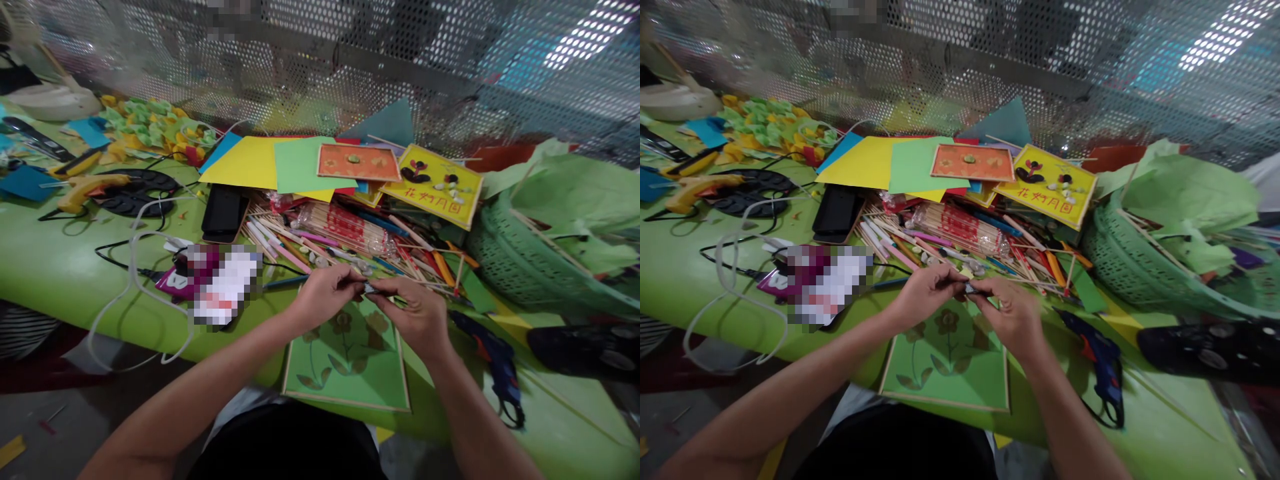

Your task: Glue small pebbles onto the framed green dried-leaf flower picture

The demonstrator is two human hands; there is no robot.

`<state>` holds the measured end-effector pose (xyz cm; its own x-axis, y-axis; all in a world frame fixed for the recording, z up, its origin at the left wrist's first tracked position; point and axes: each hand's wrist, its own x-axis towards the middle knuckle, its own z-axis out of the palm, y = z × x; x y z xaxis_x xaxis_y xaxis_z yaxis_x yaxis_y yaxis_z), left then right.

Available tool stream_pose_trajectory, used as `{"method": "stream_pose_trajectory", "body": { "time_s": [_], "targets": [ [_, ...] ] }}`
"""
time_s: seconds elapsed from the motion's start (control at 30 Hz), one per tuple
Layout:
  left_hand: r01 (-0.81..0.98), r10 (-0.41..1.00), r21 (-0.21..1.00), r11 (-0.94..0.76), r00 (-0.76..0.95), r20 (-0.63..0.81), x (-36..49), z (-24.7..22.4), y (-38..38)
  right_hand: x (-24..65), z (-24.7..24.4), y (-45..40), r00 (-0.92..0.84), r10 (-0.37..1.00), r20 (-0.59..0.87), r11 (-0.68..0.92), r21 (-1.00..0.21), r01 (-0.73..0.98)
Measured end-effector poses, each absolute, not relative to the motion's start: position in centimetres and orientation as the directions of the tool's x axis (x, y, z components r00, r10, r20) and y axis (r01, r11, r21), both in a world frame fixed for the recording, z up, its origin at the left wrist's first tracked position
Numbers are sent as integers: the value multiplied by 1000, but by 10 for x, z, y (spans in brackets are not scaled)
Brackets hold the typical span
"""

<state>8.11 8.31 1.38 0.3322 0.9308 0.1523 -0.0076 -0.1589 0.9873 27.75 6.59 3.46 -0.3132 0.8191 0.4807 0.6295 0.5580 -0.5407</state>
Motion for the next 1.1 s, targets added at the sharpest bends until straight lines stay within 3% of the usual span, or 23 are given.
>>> {"method": "stream_pose_trajectory", "body": {
  "time_s": [0.33, 0.63, 1.1],
  "targets": [
    [-75, 934, 992, -99, 338, 118, 80, 21, 81, 279, 34, 66, -289, 837, 465, 532, -563, 633],
    [-163, 932, 986, 24, 360, 37, 83, 14, 86, 277, 35, 66, -349, 791, 502, 592, -484, 645],
    [-76, 943, 991, -114, 307, 132, 84, 13, 82, 278, 32, 65, -352, 805, 478, 572, -467, 674]
  ]
}}
